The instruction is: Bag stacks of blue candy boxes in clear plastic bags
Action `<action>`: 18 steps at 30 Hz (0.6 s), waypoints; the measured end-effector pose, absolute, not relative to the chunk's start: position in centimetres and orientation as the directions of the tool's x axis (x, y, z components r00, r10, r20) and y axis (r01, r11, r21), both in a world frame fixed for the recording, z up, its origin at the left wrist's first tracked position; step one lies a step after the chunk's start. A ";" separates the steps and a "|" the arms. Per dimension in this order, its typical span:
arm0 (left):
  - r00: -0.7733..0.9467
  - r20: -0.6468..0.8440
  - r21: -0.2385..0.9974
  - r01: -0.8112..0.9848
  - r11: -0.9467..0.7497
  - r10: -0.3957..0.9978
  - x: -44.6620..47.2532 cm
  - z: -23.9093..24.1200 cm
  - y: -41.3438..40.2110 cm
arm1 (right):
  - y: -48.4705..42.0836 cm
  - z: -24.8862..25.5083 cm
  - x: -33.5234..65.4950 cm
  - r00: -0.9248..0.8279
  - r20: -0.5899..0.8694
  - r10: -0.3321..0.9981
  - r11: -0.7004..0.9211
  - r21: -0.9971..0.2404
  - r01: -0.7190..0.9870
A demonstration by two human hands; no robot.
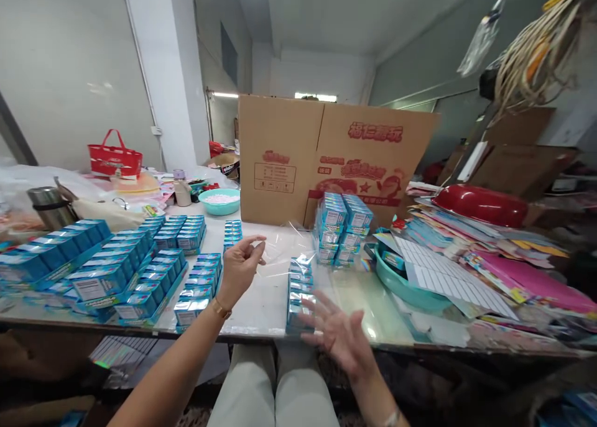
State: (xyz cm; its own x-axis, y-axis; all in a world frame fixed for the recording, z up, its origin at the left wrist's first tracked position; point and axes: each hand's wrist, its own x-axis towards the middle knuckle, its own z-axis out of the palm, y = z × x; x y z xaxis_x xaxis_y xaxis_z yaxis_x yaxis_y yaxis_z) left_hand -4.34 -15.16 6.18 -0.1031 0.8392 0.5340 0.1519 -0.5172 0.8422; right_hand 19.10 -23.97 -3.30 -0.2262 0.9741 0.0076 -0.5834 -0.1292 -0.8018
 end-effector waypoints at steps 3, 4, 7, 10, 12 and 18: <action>-0.162 0.598 0.795 0.249 -0.554 0.785 -4.5 5.4 -14.8 | -26.6 -6.6 17.6 -0.066 -0.110 0.992 -0.126 -0.748 -0.651; -0.173 0.605 0.790 0.255 -0.558 0.778 -4.4 5.2 -14.8 | -27.0 -7.0 17.3 -0.030 -0.131 0.991 -0.117 -0.725 -0.679; -0.189 0.590 0.804 0.231 -0.549 0.785 -4.0 4.9 -14.9 | -26.8 -6.5 16.9 -0.082 -0.130 0.988 -0.147 -0.653 -0.743; -0.187 0.578 0.814 0.206 -0.543 0.795 -3.7 4.9 -15.1 | -25.7 -4.8 17.2 -0.168 -0.056 0.984 -0.167 -0.601 -0.782; -0.190 0.567 0.822 0.191 -0.536 0.802 -3.9 4.8 -15.2 | -25.2 -3.8 17.5 -0.164 -0.023 0.986 -0.146 -0.591 -0.794; -0.282 0.604 0.797 0.198 -0.571 0.746 -4.8 3.6 -14.6 | -24.5 -4.2 17.3 0.190 -0.043 0.981 0.053 -0.879 -0.474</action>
